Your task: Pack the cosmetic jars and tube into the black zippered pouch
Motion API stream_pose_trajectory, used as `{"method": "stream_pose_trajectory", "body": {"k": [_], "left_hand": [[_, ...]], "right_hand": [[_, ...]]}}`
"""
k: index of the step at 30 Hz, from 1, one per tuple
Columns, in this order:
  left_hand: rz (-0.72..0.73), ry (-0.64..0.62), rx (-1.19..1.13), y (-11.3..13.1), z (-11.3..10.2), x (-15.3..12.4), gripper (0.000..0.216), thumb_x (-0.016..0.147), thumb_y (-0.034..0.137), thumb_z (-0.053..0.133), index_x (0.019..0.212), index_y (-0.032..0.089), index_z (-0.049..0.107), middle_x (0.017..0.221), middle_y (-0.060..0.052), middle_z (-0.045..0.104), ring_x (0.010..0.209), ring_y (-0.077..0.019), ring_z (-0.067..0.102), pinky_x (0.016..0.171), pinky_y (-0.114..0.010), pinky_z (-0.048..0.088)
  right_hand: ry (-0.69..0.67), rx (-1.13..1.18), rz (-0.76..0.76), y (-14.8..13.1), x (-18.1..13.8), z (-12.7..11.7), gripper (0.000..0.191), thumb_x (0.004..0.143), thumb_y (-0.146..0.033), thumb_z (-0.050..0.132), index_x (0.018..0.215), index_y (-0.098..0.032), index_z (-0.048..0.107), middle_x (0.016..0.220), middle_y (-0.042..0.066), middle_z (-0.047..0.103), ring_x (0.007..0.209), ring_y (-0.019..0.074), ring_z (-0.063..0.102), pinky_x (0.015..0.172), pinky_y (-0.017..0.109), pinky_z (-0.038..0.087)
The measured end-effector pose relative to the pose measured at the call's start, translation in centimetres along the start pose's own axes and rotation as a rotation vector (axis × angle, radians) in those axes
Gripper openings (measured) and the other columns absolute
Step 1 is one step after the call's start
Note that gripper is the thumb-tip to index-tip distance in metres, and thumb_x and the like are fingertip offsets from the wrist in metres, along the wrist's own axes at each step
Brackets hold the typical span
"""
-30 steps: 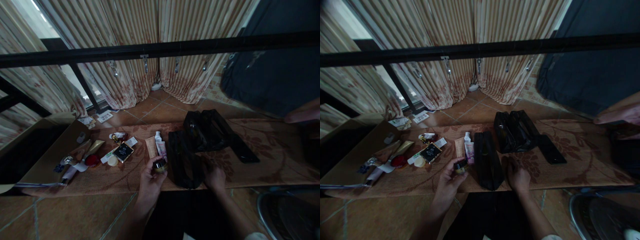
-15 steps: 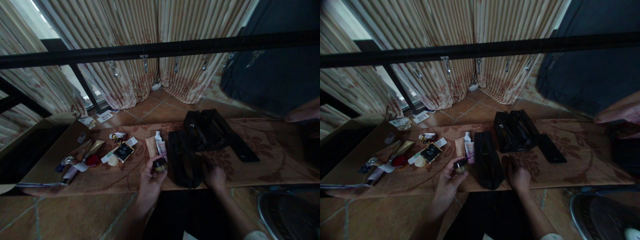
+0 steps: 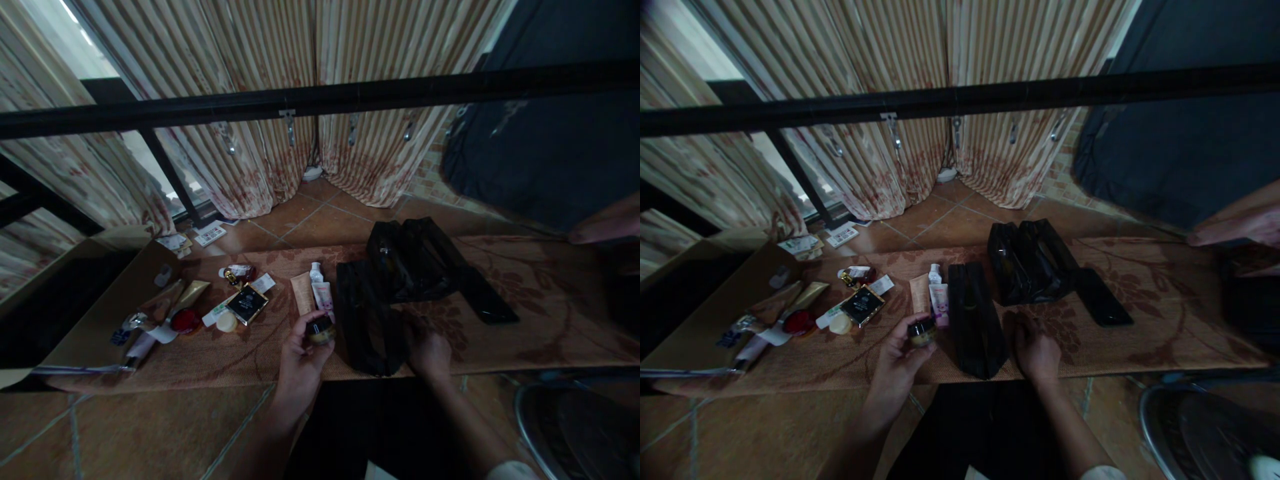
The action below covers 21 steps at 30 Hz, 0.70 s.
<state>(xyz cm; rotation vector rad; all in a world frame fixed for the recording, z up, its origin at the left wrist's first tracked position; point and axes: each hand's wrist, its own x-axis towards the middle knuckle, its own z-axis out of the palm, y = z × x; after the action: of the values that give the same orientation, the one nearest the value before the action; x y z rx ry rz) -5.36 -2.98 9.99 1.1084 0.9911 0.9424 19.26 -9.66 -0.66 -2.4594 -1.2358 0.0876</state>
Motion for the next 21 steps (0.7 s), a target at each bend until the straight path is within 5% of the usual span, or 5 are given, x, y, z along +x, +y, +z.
{"method": "stream_pose_trajectory", "body": {"k": [21], "left_hand": [[-0.010, -0.009, 0.006, -0.08, -0.06, -0.04, 0.038, 0.068, 0.019, 0.071, 0.105, 0.021, 0.064, 0.093, -0.001, 0.069, 0.084, -0.0149, 0.062, 0.076, -0.025, 0.048]], "right_hand": [[0.013, -0.003, -0.005, 0.00, -0.02, 0.03, 0.036, 0.092, -0.034, 0.040, 0.115, -0.022, 0.065, 0.107, 0.008, 0.066, 0.080, 0.0180, 0.060, 0.057, 0.026, 0.034]]}}
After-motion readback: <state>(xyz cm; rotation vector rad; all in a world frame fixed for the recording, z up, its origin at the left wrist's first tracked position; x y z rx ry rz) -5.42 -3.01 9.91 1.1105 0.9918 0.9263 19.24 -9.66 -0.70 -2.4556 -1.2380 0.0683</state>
